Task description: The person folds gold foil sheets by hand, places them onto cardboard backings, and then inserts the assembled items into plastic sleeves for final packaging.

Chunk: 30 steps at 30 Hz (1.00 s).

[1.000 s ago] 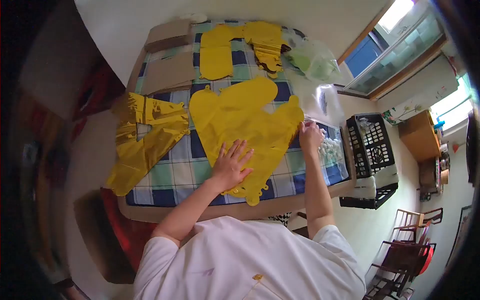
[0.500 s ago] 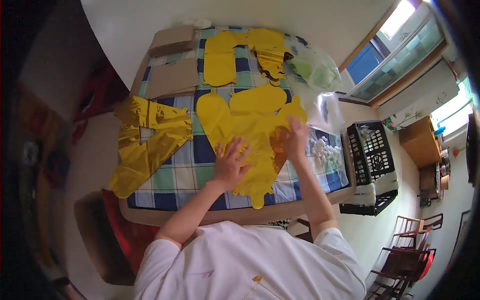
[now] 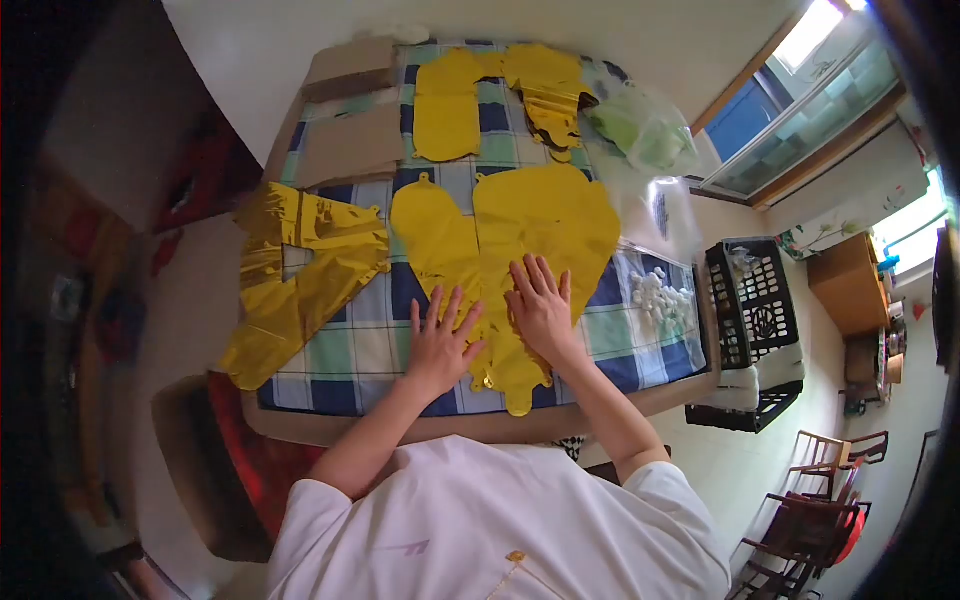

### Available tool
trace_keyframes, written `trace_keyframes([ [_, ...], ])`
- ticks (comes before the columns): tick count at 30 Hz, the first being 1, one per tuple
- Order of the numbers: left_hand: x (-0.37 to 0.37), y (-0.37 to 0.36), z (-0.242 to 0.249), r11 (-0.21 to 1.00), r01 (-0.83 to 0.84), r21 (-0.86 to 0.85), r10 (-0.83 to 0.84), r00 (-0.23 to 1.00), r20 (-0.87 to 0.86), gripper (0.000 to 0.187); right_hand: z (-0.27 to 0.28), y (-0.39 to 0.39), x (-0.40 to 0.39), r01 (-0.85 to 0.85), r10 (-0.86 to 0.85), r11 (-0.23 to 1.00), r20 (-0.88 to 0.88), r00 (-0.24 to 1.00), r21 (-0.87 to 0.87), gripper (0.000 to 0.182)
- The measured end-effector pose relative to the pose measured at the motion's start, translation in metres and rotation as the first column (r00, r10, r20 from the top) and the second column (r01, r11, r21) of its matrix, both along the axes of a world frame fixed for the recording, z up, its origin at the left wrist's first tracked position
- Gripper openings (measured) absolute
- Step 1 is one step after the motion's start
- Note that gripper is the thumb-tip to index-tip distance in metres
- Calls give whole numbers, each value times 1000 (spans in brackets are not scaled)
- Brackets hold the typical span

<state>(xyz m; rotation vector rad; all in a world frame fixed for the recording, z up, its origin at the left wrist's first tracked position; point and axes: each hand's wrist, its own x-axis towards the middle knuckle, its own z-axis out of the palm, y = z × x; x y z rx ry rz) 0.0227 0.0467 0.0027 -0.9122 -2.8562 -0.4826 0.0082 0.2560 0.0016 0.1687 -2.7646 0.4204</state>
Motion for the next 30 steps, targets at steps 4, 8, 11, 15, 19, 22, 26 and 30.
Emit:
trace_keyframes([
  [4, 4, -2, 2, 1000, -3, -9, 3, 1000, -13, 64, 1, -1, 0, -5, 5, 1000, -9, 1000, -12, 47],
  [8, 5, -3, 3, 1000, -15, -19, 15, 1000, 5, 64, 4, -1, 1, -1, 1, 1000, 17, 1000, 29, 48],
  [11, 5, -4, 9, 1000, -17, 21, 16, 999, 37, 67, 7, -2, 2, 4, -5, 1000, 42, 999, 16, 48],
  [15, -14, -4, 7, 981, -40, 191, 50, 998, -44, 53, 13, -2, -2, -24, 24, 1000, -8, 1000, 5, 48],
  [19, -78, 9, 31, 952, -188, 240, 169, 981, 98, 31, 23, -2, -39, -67, 67, 997, -23, 997, 33, 47],
  [22, -125, 24, 31, 908, -288, 305, 187, 928, 321, 20, 7, -5, -58, -43, 43, 996, 3, 999, 79, 47],
  [26, -165, 33, 25, 731, -531, 429, 41, 662, 749, 21, -5, -5, -67, -30, 30, 999, -5, 1000, 30, 46],
  [30, -173, 41, 29, 674, -593, 441, -13, 587, 810, 21, -4, -5, -66, -18, 18, 999, 3, 1000, 34, 45],
])
